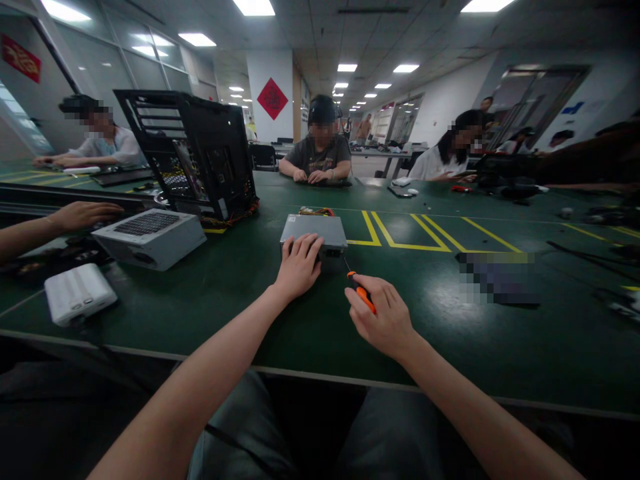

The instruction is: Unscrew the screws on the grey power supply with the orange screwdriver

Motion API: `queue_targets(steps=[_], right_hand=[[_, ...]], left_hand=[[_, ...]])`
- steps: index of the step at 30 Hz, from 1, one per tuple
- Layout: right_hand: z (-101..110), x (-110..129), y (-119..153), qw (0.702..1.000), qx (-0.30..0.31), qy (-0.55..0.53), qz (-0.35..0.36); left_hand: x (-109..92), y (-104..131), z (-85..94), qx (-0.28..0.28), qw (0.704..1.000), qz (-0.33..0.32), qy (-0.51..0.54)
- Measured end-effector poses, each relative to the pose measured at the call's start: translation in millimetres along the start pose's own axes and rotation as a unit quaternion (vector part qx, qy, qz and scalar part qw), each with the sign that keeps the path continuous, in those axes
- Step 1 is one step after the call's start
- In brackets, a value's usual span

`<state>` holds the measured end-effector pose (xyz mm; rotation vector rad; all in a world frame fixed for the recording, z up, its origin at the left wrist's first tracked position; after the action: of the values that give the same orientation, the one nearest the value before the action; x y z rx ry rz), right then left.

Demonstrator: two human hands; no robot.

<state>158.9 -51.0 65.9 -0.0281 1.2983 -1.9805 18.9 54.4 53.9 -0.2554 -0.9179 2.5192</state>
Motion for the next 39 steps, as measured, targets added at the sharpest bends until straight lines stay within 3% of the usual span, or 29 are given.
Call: queue_targets(steps=[17,24,30,34,39], right_hand=[[-3.7,3.1,-0.2,0.999,0.023,-0.008,0.031],[2.0,-10.5,1.4,0.999,-0.001,0.005,-0.040],[-1.8,-3.9,3.3,1.000,0.007,-0.011,-0.006],[1.1,-11.3,4.8,0.999,-0.006,0.031,-0.035],[2.5,-9.3,0.5,0.999,0.003,-0.001,-0.048]], left_hand=[[-1.1,0.8,0.1,0.004,1.000,-0.006,-0.011],[-1.6,0.5,-1.4,0.009,1.000,-0.004,-0.015],[-4.5,2.3,-3.0,0.006,0.999,-0.035,-0.024],[-5.9,3.7,-4.2,0.005,0.999,-0.051,-0.020],[-11.4,5.5,-4.0,0.007,0.997,-0.072,-0.012]])
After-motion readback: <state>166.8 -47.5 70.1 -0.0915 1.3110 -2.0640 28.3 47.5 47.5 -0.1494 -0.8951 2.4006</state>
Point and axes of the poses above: each hand's wrist, its own y-axis away from the middle knuckle, its own z-axis out of the back of the hand, x = y × z, the point moved 6 cm from there along -y, towards the middle knuckle, and after that the axes turned 1 degree about y, right-handed, at the moved point
